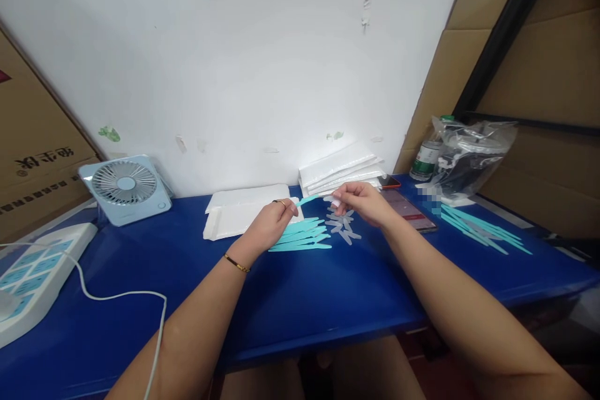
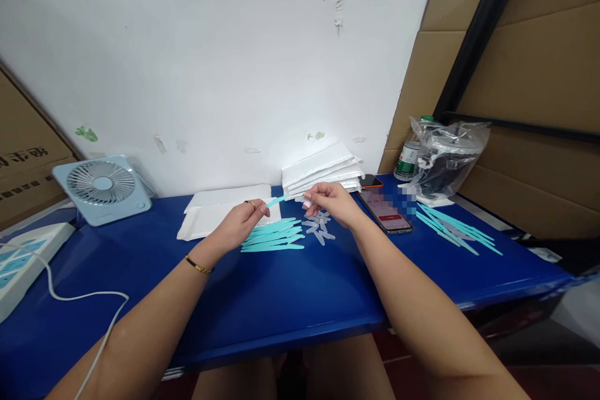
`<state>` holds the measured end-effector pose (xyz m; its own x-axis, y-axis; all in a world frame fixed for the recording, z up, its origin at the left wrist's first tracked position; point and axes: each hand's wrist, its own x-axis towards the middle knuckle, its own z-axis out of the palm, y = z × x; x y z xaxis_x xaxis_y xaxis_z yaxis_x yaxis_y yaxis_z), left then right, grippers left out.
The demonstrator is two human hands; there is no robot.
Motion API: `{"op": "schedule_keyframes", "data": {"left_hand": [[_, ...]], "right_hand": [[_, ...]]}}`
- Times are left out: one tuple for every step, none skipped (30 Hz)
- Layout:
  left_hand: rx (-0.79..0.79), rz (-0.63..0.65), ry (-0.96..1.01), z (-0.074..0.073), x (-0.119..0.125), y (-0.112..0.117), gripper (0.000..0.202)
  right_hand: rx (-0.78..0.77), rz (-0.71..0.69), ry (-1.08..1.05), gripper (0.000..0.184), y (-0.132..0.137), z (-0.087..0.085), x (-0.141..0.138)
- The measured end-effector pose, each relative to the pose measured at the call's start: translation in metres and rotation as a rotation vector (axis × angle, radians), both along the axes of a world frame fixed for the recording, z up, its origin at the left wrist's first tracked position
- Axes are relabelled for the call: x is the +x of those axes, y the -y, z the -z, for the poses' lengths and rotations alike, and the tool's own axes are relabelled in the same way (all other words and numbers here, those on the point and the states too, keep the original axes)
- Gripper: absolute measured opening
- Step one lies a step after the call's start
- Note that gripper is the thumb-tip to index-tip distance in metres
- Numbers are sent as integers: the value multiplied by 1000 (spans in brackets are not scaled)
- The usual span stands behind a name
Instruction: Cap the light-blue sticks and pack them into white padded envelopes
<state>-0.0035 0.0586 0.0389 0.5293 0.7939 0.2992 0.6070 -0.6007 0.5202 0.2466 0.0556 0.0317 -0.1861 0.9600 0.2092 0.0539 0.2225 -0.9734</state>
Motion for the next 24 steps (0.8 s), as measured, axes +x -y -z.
{"op": "schedule_keyframes", "data": {"left_hand": [[19,-9,-18,0,0,0,37],[33,-15,-33,0,0,-1,34],[44,-16,-41,1,0,-2,32],[51,-14,-43,2,0,-2,31],[53,-9,-43,3,1,-3,31],[54,-4,-43,4,1,-3,30],[57,0,-46,4,1,-3,30],[61,2,-49,5,1,-3,30],[66,4,-54,6,2,-3,30],[69,7,-59,6,2,-2,30],[71,10,-66,6,3,-2,30],[72,12,-72,5,3,-1,29],[73,14,-78,5,4,0,29],[73,18,-85,4,4,1,29],[73,18,-89,4,5,2,29],[71,17,-93,3,5,2,28],[69,15,-94,3,6,3,28],[68,15,-94,2,6,3,28],[67,17,-94,2,6,3,28],[69,19,-95,2,7,4,28],[71,22,-101,2,7,4,28],[69,25,-113,2,7,5,28],[60,24,-128,2,8,6,28],[42,25,-144,2,8,8,28]], "right_hand": [[4,21,-33,34,0,1,-2],[10,37,-64,34,0,1,-4],[18,48,-89,34,0,1,-6],[26,53,-106,33,1,1,-8],[33,55,-118,32,2,1,-10],[39,54,-126,32,2,1,-12],[44,51,-130,31,3,1,-15],[46,46,-131,31,4,1,-17],[44,39,-130,31,4,2,-19],[41,31,-126,30,4,3,-21],[36,20,-120,31,5,4,-23],[31,8,-113,31,5,4,-25],[26,-3,-106,31,5,5,-26],[21,-13,-99,31,5,6,-27],[19,-17,-92,31,5,6,-27],[20,-16,-88,31,5,6,-27],[24,-10,-89,31,5,6,-28],[30,-4,-93,31,5,6,-28],[34,-4,-93,31,5,6,-29],[34,-9,-86,32,6,7,-29],[28,-24,-63,32,6,7,-30],[16,-45,-19,34,7,6,-30],[7,-65,45,35,7,6,-30],[4,-78,124,36,7,5,-28]]}}
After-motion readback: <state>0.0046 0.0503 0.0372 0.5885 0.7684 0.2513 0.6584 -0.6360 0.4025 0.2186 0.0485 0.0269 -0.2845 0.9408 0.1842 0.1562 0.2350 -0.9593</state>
